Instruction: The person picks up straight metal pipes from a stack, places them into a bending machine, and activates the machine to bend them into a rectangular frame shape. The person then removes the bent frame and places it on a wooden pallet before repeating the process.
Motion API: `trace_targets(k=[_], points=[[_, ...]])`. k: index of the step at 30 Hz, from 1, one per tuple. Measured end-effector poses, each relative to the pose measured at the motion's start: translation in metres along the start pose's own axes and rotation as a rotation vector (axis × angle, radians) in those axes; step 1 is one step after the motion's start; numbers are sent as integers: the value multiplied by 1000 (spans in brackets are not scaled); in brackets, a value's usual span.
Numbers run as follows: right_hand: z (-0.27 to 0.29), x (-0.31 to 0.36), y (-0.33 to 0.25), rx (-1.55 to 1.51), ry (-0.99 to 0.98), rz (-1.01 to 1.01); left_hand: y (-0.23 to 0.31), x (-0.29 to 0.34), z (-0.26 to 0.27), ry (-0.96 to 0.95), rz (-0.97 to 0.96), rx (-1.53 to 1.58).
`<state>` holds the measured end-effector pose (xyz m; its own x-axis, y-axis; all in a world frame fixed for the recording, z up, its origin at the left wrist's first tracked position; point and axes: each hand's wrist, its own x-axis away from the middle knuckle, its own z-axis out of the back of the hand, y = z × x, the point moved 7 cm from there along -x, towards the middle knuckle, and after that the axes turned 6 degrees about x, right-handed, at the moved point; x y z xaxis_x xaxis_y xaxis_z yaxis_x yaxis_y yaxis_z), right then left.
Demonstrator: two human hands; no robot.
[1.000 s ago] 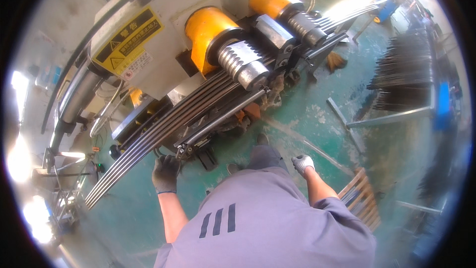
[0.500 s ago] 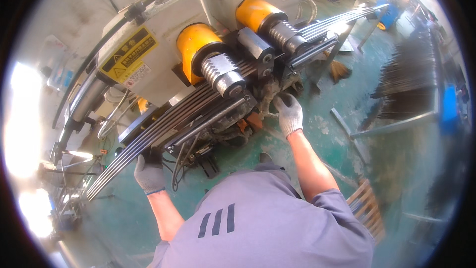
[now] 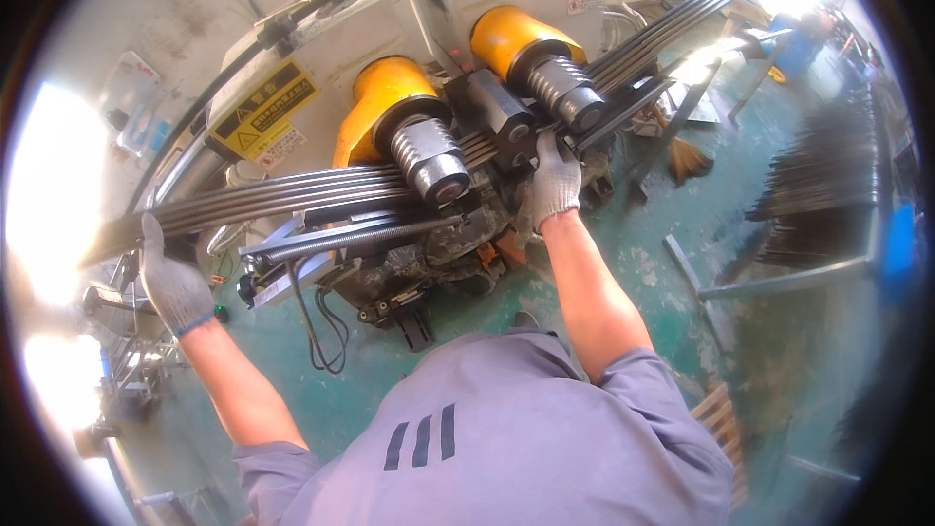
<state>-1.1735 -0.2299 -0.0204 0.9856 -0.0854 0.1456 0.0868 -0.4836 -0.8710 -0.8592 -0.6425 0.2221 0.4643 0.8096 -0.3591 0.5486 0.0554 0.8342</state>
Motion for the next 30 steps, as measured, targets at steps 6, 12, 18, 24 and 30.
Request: trace_targets(k=[6,12,18,24,30], points=[[0,-40,12,94,-89,-140,30,-4,-117,-154,-18,-196],[-7,-64,9,-70,-99,-133,21,-8,-204,-306,-224,-603],[-4,-102,37,-70,-150,-112,0,-13,-284,-703,-346,-590],[-8,-87,18,24,-111,-65,-12,-8,-326,-763,-315,-707],[-15,-80,9,100,-156,-30,-9,-3,-324,-743,-272,-615]])
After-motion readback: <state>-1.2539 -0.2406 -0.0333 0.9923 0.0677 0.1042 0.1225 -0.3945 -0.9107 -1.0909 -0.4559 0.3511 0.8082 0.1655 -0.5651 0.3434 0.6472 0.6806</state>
